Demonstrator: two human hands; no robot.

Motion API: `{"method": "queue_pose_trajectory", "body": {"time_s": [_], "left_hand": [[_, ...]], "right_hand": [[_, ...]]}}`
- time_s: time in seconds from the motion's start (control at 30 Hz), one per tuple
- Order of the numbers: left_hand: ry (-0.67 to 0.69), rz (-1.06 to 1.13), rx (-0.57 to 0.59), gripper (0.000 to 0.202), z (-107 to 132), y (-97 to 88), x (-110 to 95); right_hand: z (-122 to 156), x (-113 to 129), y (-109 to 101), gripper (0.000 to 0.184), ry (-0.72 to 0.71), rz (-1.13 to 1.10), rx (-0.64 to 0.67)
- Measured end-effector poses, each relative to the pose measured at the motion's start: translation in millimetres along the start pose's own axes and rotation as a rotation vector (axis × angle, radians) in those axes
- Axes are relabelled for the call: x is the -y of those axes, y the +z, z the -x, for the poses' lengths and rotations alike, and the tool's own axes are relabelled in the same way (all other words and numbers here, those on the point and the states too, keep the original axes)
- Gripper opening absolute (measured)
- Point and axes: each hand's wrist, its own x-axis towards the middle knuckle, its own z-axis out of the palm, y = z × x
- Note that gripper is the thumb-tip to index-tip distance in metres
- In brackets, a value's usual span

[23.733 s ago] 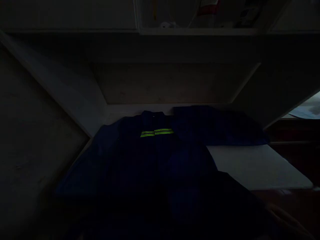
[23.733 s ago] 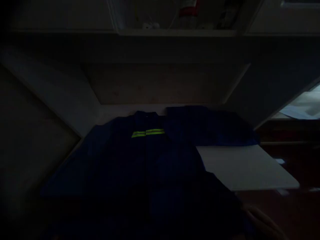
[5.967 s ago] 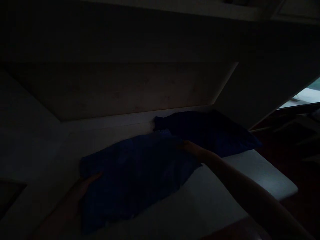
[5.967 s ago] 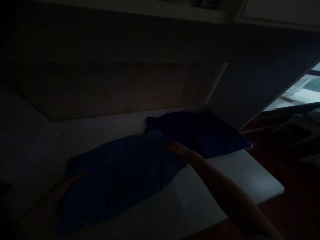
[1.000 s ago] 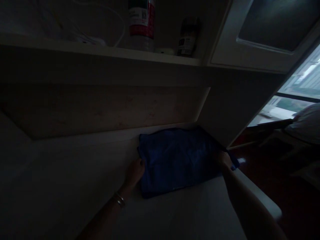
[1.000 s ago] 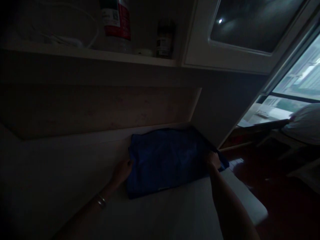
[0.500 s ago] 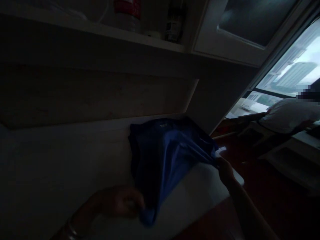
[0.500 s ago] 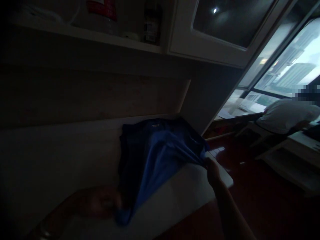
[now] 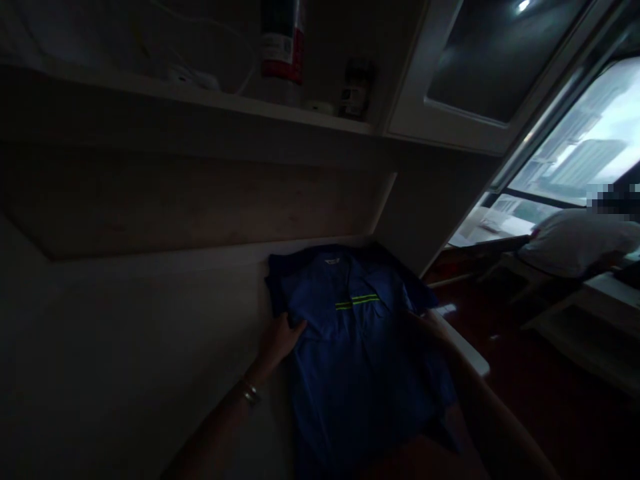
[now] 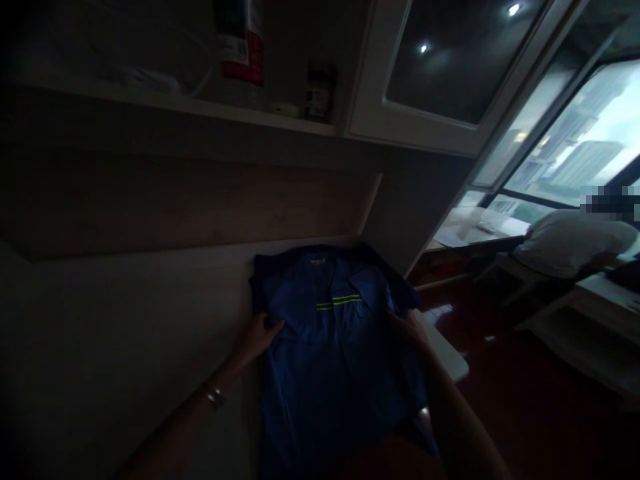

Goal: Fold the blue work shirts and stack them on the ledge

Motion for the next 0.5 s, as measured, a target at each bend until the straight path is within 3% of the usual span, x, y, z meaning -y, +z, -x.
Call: {"method": "queue_pose_trajectory", "body": {"time_s": [0.13,0.23,0.37,0.43,0.5], "left_hand": [[0.002,-0.012,-0.024,0.029,-4,-4.6,-9],[0.017,0.038,-0.066,0.029,0,-18.1,8],[-0.032,0.099,-0.140,0.034,6,-60.3,72],[-0.084,0.086,-0.172,0.036,10,-98.3,117],[-0.149,0.031,-0.207,0.037,16,-147.8,163]], "right_hand": [[-4,49,5,0.054,-0.087,0.189,0.034],[4,81,12,0.047,-0.191,0.108,0.043],[27,124,36,0.044,-0.280,-0.328,0.294],[43,154,56,0.045,-0.298,-0.512,0.435],[62,189,83,0.045,-0.339,-0.596,0.522]]}}
